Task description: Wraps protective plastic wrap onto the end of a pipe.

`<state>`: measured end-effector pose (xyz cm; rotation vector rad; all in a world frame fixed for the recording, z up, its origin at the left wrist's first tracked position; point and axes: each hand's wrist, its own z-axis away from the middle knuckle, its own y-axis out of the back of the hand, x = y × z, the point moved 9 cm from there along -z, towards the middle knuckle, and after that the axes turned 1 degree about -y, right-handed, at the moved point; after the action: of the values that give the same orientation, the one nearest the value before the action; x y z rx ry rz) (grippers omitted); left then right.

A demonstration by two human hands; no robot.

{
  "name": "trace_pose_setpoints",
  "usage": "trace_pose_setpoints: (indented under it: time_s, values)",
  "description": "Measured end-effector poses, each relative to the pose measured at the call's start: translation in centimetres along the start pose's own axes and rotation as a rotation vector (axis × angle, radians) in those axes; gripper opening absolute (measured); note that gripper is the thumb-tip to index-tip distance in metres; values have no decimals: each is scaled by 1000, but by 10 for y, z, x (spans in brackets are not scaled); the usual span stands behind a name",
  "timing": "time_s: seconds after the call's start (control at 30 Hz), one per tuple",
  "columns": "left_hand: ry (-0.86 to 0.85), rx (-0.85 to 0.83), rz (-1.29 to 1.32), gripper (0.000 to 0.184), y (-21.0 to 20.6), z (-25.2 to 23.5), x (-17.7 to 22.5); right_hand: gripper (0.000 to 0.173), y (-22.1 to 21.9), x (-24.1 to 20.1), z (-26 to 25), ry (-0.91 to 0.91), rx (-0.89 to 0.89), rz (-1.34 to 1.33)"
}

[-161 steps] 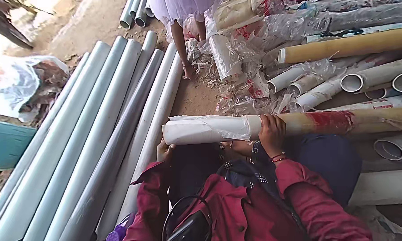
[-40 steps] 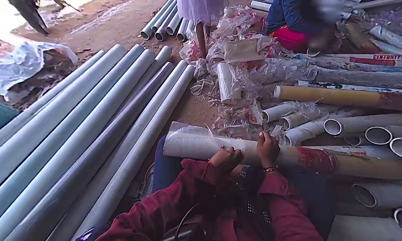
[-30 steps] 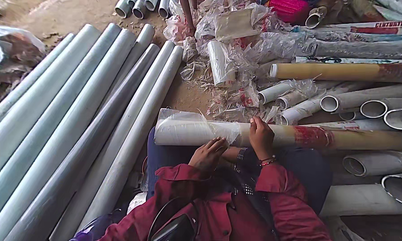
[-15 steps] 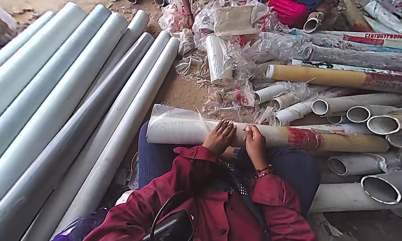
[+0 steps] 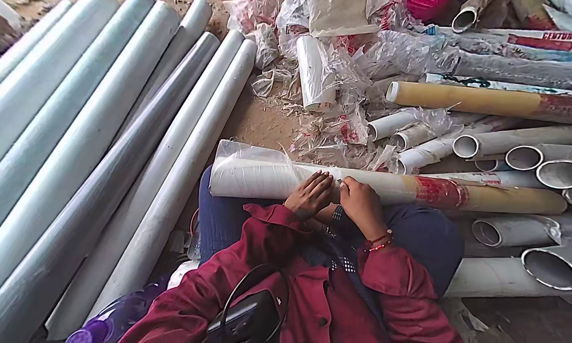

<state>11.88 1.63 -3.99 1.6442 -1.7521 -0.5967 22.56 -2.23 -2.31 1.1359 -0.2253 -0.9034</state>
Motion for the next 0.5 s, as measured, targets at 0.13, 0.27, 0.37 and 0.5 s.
trace_pose_setpoints:
  time_s: [0.13,0.27,0.37,0.5]
  values:
    - [11,22,10,25,1,-1,-1,32,3,-8,2,-13,-42,73]
    - [34,16,34,25,1,-1,-1,33,0,-9,7,-33,-58,88]
    - [60,8,74,25,0,-2,-3,34,-7,-6,16,-40,-53,93]
    - [219,-190,141,32,0,-17,-4,31,-21,11,24,-19,-136,8]
